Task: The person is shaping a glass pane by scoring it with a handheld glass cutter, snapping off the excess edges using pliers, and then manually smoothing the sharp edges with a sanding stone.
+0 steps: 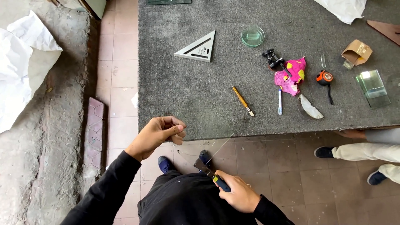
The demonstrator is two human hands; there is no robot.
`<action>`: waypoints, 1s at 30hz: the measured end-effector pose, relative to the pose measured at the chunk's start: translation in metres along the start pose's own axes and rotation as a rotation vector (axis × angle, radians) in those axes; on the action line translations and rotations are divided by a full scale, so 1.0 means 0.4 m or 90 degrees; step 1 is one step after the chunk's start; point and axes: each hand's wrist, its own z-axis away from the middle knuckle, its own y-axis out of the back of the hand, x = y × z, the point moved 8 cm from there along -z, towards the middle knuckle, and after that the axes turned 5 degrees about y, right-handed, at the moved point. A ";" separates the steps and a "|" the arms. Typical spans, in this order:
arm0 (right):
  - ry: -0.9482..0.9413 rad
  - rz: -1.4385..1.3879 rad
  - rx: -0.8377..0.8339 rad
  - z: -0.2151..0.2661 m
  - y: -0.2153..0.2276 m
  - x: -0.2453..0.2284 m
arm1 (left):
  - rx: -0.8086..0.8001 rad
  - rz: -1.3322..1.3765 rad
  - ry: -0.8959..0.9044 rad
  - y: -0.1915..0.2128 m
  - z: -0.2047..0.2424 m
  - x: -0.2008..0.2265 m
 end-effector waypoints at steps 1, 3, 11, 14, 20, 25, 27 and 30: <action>0.000 0.000 -0.001 0.000 -0.001 0.001 | 0.001 0.000 0.000 0.006 -0.006 -0.013; 0.015 0.004 -0.025 -0.001 -0.010 -0.002 | -0.018 -0.047 -0.049 0.010 -0.017 -0.020; 0.031 -0.046 -0.042 0.003 -0.014 -0.004 | 0.054 0.020 -0.049 0.022 -0.008 -0.028; 0.015 -0.035 -0.023 0.010 -0.013 -0.019 | 0.049 0.026 -0.045 0.028 -0.011 -0.035; -0.033 0.026 -0.019 0.017 -0.037 0.006 | 0.022 0.004 -0.016 0.022 -0.027 -0.050; -0.031 0.022 0.009 0.026 -0.042 0.013 | -0.006 -0.010 -0.008 -0.001 -0.045 -0.041; -0.019 0.006 0.022 0.030 -0.040 0.011 | -0.017 -0.003 -0.009 -0.010 -0.054 -0.039; -0.048 0.017 0.026 0.024 -0.052 0.038 | -0.040 -0.007 -0.006 -0.029 -0.054 -0.019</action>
